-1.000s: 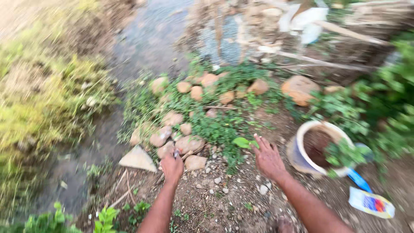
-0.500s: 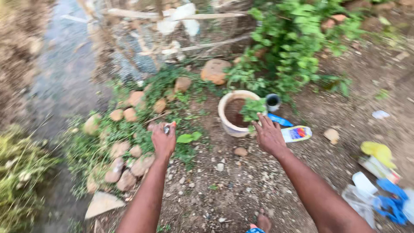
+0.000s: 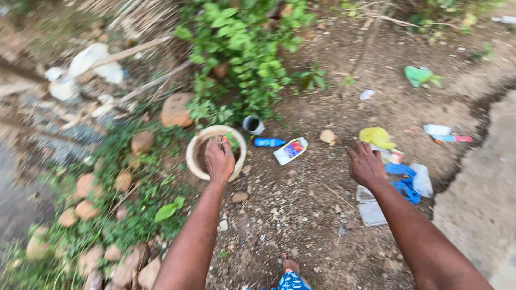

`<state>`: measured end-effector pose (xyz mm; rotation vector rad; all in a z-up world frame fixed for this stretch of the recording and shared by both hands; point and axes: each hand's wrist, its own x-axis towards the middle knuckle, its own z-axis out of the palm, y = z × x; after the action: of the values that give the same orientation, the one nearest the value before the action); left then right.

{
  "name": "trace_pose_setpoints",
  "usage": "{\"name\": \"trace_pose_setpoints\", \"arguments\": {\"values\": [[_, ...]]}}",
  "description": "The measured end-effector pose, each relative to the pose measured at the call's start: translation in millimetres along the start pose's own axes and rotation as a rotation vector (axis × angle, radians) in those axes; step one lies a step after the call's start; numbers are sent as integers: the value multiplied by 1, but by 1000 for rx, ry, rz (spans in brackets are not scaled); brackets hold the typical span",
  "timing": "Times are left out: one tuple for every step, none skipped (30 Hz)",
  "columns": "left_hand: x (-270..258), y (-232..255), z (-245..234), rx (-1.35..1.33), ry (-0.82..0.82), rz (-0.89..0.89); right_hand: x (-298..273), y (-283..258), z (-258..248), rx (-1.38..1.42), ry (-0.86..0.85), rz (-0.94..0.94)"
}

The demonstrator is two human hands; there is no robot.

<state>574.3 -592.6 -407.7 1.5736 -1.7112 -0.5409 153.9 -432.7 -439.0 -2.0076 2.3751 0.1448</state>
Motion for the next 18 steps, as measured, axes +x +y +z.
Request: {"name": "trace_pose_setpoints", "arguments": {"values": [[5, 14, 14, -3, 19, 72, -5, 18, 0, -17, 3, 19], [9, 27, 27, -8, 38, 143, -10, 34, 0, -35, 6, 39], [11, 39, 38, -41, 19, 145, -16, 47, 0, -50, -21, 66], [16, 52, 49, -73, 0, 147, -21, 62, -1, -65, -49, 93], [19, 64, 60, -105, -19, 149, -27, 73, -2, -79, -76, 120], [21, 76, 69, -94, -36, 154, -33, 83, -2, -63, -78, 144], [24, 87, 78, -85, -52, 163, -38, 93, -3, -47, -75, 171], [29, 98, 88, -76, -67, 174, -42, 101, -3, -31, -72, 198], [33, 108, 98, -77, -83, 203, -48, 109, -4, -12, -62, 223], [39, 116, 108, -78, -99, 232, -52, 116, -4, 6, -51, 249], [44, 124, 119, -80, -116, 262, -57, 122, -4, 25, -40, 276], [49, 131, 131, -92, -142, 270, -61, 129, -4, 33, -48, 307], [55, 138, 143, -105, -166, 277, -63, 136, -6, 40, -55, 338], [61, 144, 157, -118, -191, 284, -64, 143, -8, 47, -62, 369], [67, 149, 172, -129, -211, 313, -65, 149, -9, 44, -58, 400], [73, 153, 187, -140, -231, 341, -66, 156, -10, 40, -55, 431], [80, 156, 204, -153, -254, 373, -69, 161, -10, 37, -51, 468], [86, 158, 221, -187, -274, 418, -72, 166, -11, 32, -52, 498]]}}
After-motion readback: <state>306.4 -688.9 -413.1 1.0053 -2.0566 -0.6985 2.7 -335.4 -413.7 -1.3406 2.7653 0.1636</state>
